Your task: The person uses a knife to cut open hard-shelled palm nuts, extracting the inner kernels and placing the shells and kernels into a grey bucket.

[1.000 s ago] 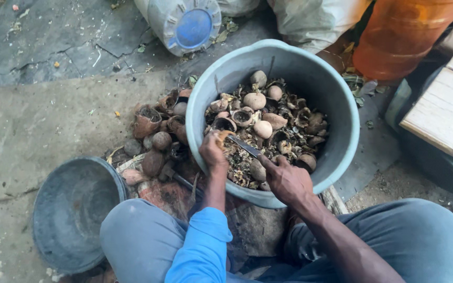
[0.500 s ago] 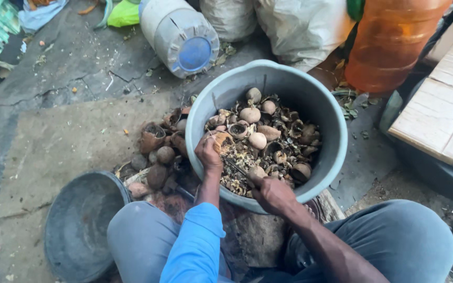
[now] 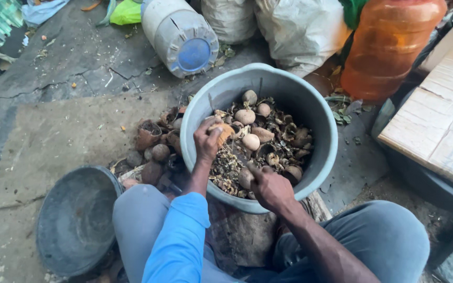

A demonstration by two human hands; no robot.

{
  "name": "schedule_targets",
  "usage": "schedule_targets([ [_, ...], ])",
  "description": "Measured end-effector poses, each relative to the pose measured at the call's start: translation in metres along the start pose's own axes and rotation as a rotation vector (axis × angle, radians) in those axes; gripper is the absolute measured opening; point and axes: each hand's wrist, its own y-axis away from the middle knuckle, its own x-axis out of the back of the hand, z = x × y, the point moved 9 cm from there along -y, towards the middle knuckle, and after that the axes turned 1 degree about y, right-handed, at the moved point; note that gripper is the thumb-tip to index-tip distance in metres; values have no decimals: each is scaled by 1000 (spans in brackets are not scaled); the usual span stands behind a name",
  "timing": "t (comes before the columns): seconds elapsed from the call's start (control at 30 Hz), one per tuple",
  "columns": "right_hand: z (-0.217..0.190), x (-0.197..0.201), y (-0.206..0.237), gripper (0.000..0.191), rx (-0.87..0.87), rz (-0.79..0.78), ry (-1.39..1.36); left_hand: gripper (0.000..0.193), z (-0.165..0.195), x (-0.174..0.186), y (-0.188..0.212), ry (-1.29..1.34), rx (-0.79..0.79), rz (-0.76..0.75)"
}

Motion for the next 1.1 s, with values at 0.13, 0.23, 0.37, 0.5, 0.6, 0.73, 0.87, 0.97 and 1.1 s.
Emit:
schedule_targets([
  [0.13, -6, 16, 11, 56, -6, 60, -31, 28, 24, -19, -10, -252, -119, -89],
  [0.23, 4, 18, 11, 53, -105, -27, -24, 31, 13, -15, -20, -183, 50, -30],
  [0.37, 10, 31, 22, 53, -130, -2, -102, 36, -34, 1, -11, 604, 496, 309],
  [0.5, 9, 63, 46, 57, -40, 126, -211, 51, -42, -25, 5, 1435, 647, 392],
  [0.6, 1, 81, 69, 59, 80, 149, -237, 48, -45, -35, 25, 1454, 719, 368],
  [0.73, -12, 70, 82, 49, 32, 93, -148, 40, -22, -44, 33, 1471, 585, 26],
  [0.87, -18, 30, 77, 53, -236, -164, -756, 45, -15, -34, 39, 1469, 428, -112],
  [0.97, -30, 7, 74, 51, -399, -306, -971, 46, -25, -26, 43, 1443, 398, -88],
  [1.1, -39, -8, 71, 53, -445, -364, -1009, 44, -28, -23, 46, 1487, 385, -117],
])
